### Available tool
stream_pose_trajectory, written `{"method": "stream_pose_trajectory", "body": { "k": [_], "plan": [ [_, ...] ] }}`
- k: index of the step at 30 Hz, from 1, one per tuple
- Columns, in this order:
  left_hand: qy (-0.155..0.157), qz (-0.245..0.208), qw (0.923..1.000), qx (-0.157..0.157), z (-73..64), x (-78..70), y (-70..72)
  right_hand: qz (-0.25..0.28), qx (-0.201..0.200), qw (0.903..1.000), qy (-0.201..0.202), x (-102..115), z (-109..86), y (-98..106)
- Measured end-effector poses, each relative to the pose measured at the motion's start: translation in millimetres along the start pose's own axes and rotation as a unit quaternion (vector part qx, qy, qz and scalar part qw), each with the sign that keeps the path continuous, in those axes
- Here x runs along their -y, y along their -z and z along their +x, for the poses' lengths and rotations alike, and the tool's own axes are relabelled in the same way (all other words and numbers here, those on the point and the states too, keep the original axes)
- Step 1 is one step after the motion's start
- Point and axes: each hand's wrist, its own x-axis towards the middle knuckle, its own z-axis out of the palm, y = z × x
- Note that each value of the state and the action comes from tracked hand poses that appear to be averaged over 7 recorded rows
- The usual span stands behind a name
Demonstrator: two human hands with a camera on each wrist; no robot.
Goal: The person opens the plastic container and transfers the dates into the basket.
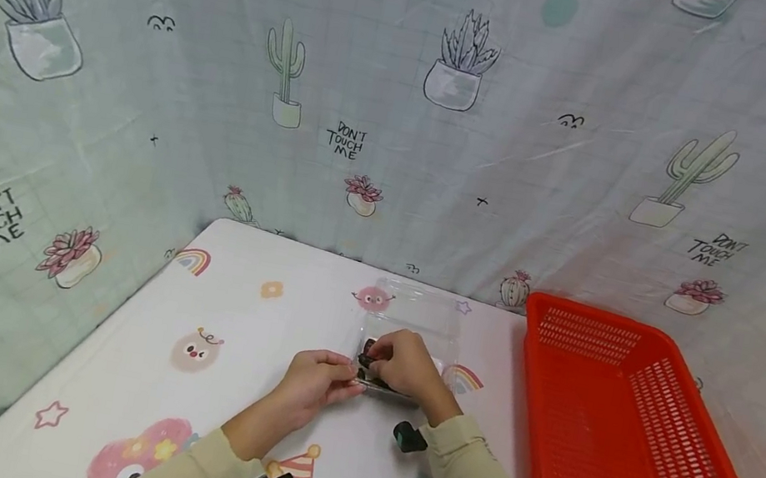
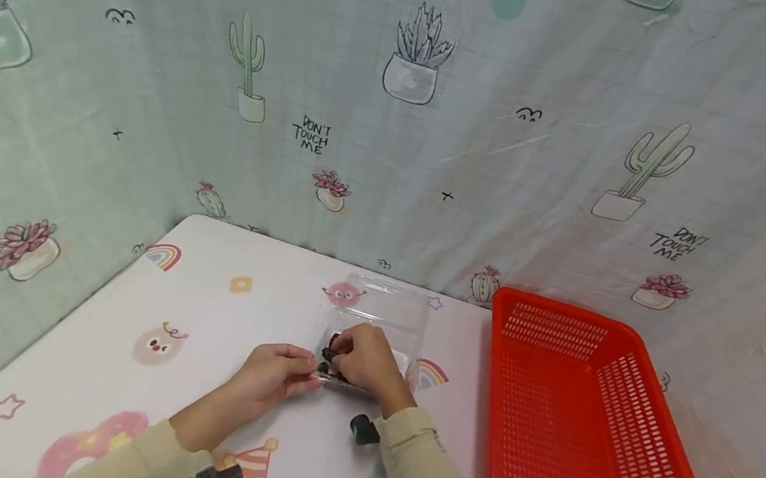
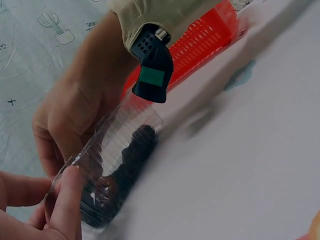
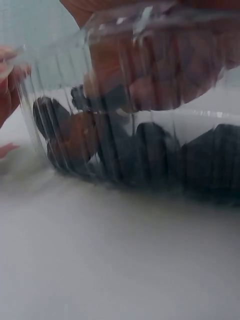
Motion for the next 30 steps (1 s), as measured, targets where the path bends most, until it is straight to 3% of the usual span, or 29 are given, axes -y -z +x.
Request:
{"method": "stream_pose_trajectory", "body": {
  "k": [13,21,30],
  "plan": [
    [0.000,0.006,1.0000,0.003,11.9,-4.9,-7.7,0.019,-0.030,0.9994,0.002,1,-5.3,29],
    [0.004,0.009,0.9999,-0.010,6.5,-4.3,-5.9,0.031,-0.028,0.9989,-0.021,12,-9.2,48],
    [0.010,0.011,0.9998,-0.012,3.8,-1.0,-5.5,0.046,-0.039,0.9981,-0.014,14,-17.5,78]
  ]
}}
